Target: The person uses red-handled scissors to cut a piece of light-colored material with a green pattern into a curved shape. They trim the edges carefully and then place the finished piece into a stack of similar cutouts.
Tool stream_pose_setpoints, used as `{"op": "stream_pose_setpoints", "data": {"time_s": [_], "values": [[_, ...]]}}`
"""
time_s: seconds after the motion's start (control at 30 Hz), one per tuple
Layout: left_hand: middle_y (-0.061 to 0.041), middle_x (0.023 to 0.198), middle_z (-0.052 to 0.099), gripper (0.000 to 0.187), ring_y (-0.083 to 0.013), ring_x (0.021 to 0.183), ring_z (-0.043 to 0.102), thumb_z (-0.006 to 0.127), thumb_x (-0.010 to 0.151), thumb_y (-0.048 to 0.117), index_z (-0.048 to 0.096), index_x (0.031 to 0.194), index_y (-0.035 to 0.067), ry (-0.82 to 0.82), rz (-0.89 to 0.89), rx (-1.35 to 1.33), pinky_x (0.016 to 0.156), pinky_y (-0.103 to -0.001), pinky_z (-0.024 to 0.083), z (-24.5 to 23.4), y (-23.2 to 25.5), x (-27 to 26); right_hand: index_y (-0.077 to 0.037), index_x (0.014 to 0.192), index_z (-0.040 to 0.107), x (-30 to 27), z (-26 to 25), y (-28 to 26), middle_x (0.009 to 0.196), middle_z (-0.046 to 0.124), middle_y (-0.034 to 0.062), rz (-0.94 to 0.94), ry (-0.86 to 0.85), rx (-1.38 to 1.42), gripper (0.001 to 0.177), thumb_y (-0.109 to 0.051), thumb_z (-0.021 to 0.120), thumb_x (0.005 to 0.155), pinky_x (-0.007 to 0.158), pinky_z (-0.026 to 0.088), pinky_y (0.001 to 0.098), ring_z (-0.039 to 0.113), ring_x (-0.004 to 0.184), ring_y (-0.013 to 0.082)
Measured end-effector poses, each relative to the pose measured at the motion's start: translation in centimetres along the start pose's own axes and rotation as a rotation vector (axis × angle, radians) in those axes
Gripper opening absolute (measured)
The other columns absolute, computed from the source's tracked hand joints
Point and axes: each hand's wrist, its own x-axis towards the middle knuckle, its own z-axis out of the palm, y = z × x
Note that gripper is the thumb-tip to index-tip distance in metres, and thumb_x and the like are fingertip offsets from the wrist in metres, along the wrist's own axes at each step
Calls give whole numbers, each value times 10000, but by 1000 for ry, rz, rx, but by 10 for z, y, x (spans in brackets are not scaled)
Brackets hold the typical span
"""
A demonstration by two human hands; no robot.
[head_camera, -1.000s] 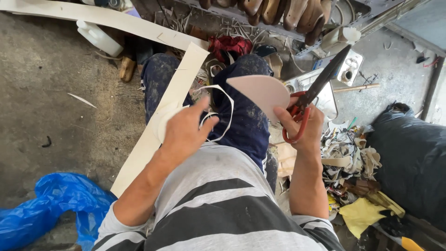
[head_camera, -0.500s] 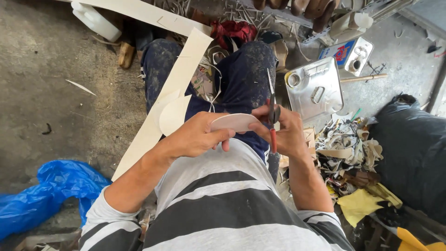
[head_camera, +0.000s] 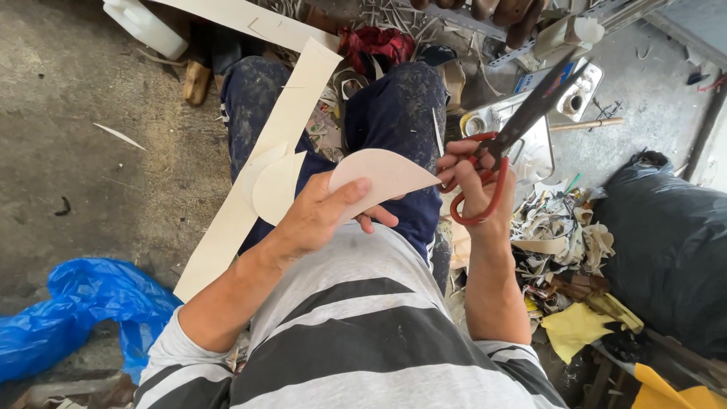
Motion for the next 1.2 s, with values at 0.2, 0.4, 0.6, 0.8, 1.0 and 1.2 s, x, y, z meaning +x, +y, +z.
{"op": "stream_pose_setpoints", "data": {"time_s": [0.2,0.4,0.6,0.8,1.0,1.2], "values": [[-272,926,770,287,-276,822,775,550,1036,200,699,1122,-30,80,45,-72,673,-320,644,4,-15,5,102,1160,604,-8,20,19,799,695,187,3,-71,176,425,-196,766,906,655,636,313,739,719,217],[-210,904,720,132,-280,823,764,735,909,28,714,1001,-64,189,165,214,712,-372,663,-23,-33,9,81,945,668,-3,28,-4,671,658,176,107,45,62,143,-35,729,887,495,590,316,706,571,223],[-126,798,689,251,-200,731,709,772,792,-12,705,1034,-13,166,-13,354,645,-363,657,-21,-14,8,37,992,706,8,21,11,637,640,111,64,10,-141,264,-105,868,838,532,535,262,629,543,139],[-166,927,718,249,-251,832,769,741,917,8,601,1123,-4,368,214,140,710,-387,698,-30,13,15,-56,1024,750,-17,15,14,651,669,99,259,-312,-289,234,-230,792,873,577,524,275,664,583,167],[-149,929,700,223,-241,877,769,730,943,11,577,1104,0,362,354,142,737,-412,703,-28,25,24,-66,1036,706,-46,23,21,804,635,81,206,-739,-99,206,-243,692,931,685,506,316,620,712,214],[-103,1062,671,474,-179,916,692,730,915,207,532,1296,8,385,303,328,705,-344,727,-19,26,19,-101,1011,591,-47,32,-4,746,509,-20,268,-713,-170,373,-465,613,935,664,367,253,457,670,100]]}}
